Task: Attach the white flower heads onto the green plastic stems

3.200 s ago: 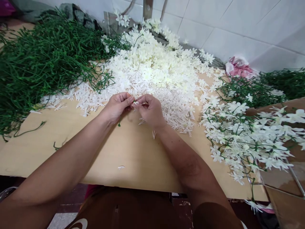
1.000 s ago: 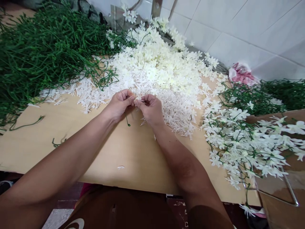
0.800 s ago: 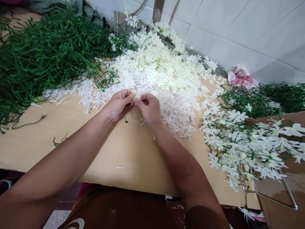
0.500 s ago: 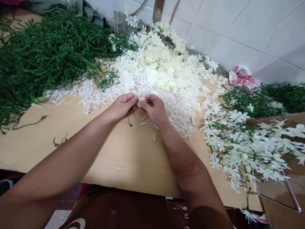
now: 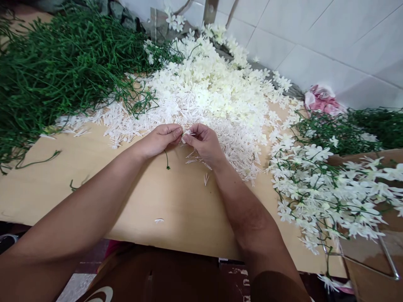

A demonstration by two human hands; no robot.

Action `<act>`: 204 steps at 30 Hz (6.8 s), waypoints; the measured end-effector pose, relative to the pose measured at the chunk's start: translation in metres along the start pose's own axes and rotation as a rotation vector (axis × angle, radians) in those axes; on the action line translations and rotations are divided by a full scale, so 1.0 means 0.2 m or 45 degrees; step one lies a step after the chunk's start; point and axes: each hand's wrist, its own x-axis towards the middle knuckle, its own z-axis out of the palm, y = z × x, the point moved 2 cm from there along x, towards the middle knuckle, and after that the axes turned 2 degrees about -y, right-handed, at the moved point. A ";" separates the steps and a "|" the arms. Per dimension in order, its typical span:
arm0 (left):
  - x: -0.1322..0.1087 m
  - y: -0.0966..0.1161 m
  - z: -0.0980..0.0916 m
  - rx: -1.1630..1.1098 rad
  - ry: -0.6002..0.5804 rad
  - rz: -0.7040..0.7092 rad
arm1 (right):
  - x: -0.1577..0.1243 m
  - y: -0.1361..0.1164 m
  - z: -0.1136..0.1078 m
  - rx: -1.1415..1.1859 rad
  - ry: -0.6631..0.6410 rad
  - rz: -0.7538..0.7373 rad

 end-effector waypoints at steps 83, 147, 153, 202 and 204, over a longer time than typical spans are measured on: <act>-0.01 0.03 0.03 1.140 0.271 -0.135 | -0.05 -0.22 -0.08 -1.396 0.116 -0.275; -0.02 0.04 0.05 0.074 0.238 -0.183 | -0.02 -0.10 0.00 -0.498 0.146 -0.225; -0.02 0.04 0.03 -0.011 0.213 -0.105 | 0.00 -0.07 -0.04 -0.369 0.156 -0.185; -0.01 0.03 0.04 0.035 0.070 -0.103 | -0.05 -0.06 -0.04 -0.248 0.054 -0.228; -0.01 0.03 0.04 0.056 0.058 -0.096 | -0.05 -0.06 -0.04 -0.264 0.023 -0.212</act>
